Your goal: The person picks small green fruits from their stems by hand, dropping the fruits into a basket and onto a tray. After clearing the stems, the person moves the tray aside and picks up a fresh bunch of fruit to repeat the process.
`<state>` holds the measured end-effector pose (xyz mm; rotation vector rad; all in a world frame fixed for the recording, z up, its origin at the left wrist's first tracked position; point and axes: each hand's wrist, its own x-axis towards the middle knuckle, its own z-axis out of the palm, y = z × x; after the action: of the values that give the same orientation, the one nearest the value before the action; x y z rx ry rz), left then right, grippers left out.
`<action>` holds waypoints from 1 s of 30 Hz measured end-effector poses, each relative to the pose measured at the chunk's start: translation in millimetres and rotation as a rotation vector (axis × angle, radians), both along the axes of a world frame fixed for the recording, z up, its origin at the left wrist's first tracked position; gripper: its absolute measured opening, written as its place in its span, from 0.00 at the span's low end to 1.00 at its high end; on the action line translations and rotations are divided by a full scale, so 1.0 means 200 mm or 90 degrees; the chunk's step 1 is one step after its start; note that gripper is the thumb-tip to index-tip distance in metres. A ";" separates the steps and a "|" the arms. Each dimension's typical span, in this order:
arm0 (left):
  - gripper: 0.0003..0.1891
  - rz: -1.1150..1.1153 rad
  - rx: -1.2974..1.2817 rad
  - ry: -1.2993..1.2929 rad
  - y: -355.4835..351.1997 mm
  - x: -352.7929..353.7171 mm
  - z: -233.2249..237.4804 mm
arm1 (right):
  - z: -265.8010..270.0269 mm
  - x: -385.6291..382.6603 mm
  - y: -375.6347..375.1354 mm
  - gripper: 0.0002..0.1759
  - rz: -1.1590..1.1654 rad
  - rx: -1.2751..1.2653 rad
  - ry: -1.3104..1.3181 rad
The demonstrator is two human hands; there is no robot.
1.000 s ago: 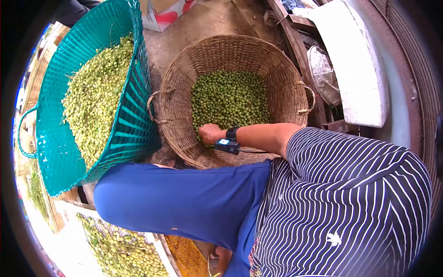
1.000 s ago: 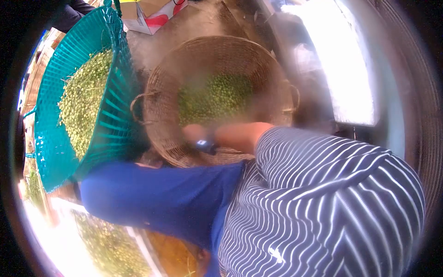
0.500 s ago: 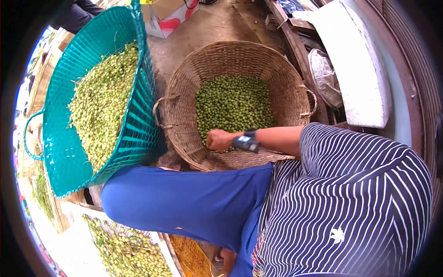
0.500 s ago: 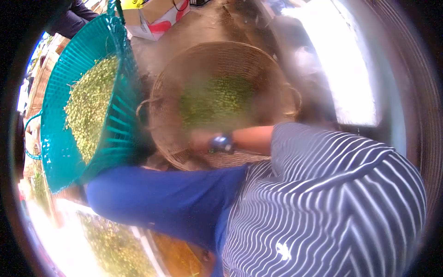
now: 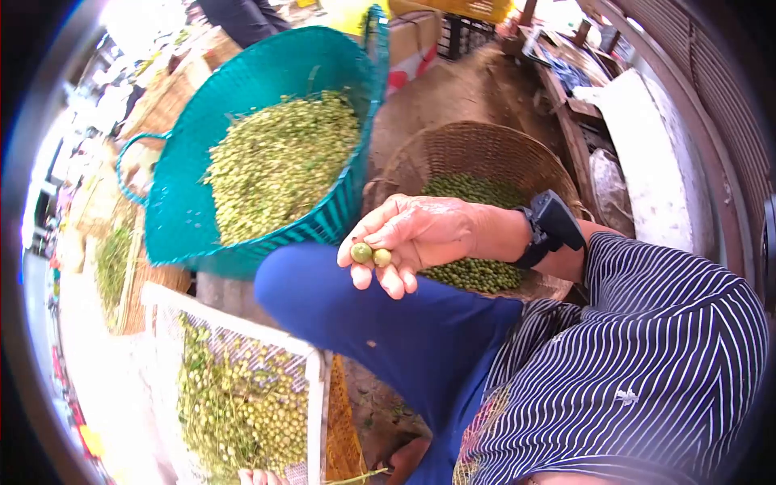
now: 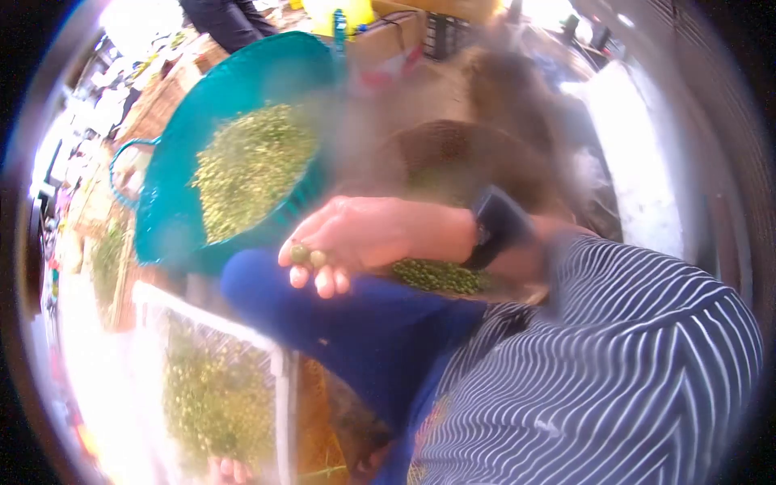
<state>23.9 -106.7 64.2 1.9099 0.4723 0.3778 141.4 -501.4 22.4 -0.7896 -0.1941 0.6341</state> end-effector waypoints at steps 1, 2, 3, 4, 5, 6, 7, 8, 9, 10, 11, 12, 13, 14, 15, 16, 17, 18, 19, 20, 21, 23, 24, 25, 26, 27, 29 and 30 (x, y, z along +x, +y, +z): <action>0.15 0.022 -0.002 -0.013 0.14 0.02 -0.08 | 0.03 0.02 0.06 0.14 0.027 -0.003 -0.001; 0.14 -0.081 -0.253 -0.009 0.29 0.04 -0.17 | 0.04 0.05 0.12 0.14 0.052 -0.005 -0.013; 0.13 -0.189 -0.500 -0.013 0.40 0.05 -0.22 | 0.04 0.08 0.18 0.16 0.077 0.022 -0.013; 0.12 -0.303 -0.742 -0.025 0.51 0.00 -0.25 | 0.04 0.10 0.26 0.18 0.106 0.050 -0.010; 0.07 -0.102 -0.536 0.006 0.38 0.00 -0.19 | 0.06 0.12 0.34 0.17 0.116 0.037 -0.003; 0.11 0.105 -0.332 0.044 0.23 0.05 -0.13 | 0.07 0.13 0.43 0.17 0.155 0.036 -0.009; 0.12 0.060 -0.391 0.045 0.31 0.05 -0.15 | 0.07 0.15 0.53 0.16 0.147 -0.001 -0.033; 0.13 0.015 -0.446 0.043 0.41 0.03 -0.20 | 0.07 0.16 0.64 0.16 0.140 -0.034 -0.058; 0.12 0.015 -0.431 0.028 0.43 0.02 -0.21 | 0.08 0.16 0.76 0.15 0.149 -0.092 -0.106; 0.11 0.014 -0.416 0.016 0.43 0.02 -0.21 | 0.10 0.17 0.88 0.15 0.186 -0.085 -0.112; 0.11 0.035 -0.399 -0.012 0.43 0.01 -0.22 | 0.13 0.17 1.01 0.15 0.182 -0.184 -0.282; 0.10 0.052 -0.383 -0.038 0.41 0.00 -0.21 | 0.17 0.16 1.13 0.15 0.168 -0.278 -0.456; 0.10 0.087 -0.415 -0.058 0.37 -0.01 -0.16 | 0.21 0.16 1.25 0.16 0.151 -0.314 -0.397; 0.10 0.060 -0.450 -0.086 0.37 -0.02 -0.15 | 0.16 0.22 1.36 0.18 0.135 -0.377 -0.452; 0.10 0.042 -0.447 -0.109 0.40 -0.03 -0.17 | 0.17 0.22 1.45 0.18 -0.040 -0.504 -0.675; 0.10 0.023 -0.442 -0.131 0.42 -0.04 -0.18 | 0.19 0.21 1.51 0.18 -0.237 -0.613 -0.891; 0.10 0.036 -0.439 -0.139 0.45 -0.05 -0.17 | 0.19 0.17 1.55 0.18 -0.228 -0.601 -0.899; 0.11 0.064 -0.478 -0.143 0.45 -0.06 -0.16 | 0.18 0.10 1.59 0.17 -0.159 -0.570 -0.924; 0.11 0.088 -0.516 -0.145 0.45 -0.07 -0.16 | 0.16 0.02 1.62 0.17 -0.091 -0.541 -0.945; 0.11 0.094 -0.514 -0.149 0.45 -0.07 -0.16 | 0.13 -0.07 1.66 0.19 0.024 -0.464 -0.830; 0.13 0.094 -0.528 -0.180 0.44 -0.07 -0.15 | 0.10 -0.16 1.68 0.23 0.130 -0.388 -0.712; 0.16 0.085 -0.582 -0.232 0.43 -0.05 -0.16 | 0.03 -0.23 1.73 0.26 0.188 -0.281 -0.699; 0.16 0.065 -0.595 -0.235 0.43 -0.05 -0.16 | 0.00 -0.26 1.76 0.23 0.227 -0.258 -0.650; 0.15 0.077 -0.582 -0.253 0.42 -0.05 -0.14 | -0.01 -0.28 1.77 0.21 0.228 -0.223 -0.582; 0.15 0.090 -0.569 -0.270 0.41 -0.06 -0.11 | 0.04 -0.29 1.78 0.18 0.231 -0.188 -0.513; 0.15 0.086 -0.567 -0.276 0.41 -0.06 -0.08 | 0.08 -0.29 1.78 0.18 0.229 -0.187 -0.519; 0.14 0.022 -0.563 -0.295 0.43 -0.06 -0.05 | 0.17 -0.29 1.75 0.12 0.270 -0.253 -0.489; 0.13 0.030 -0.577 -0.276 0.43 -0.06 -0.04 | 0.17 -0.28 1.75 0.12 0.266 -0.251 -0.500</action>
<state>11.0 -21.3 55.8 0.9074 0.3132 0.4860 85.4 -151.2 57.0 -1.3770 -0.9935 0.7365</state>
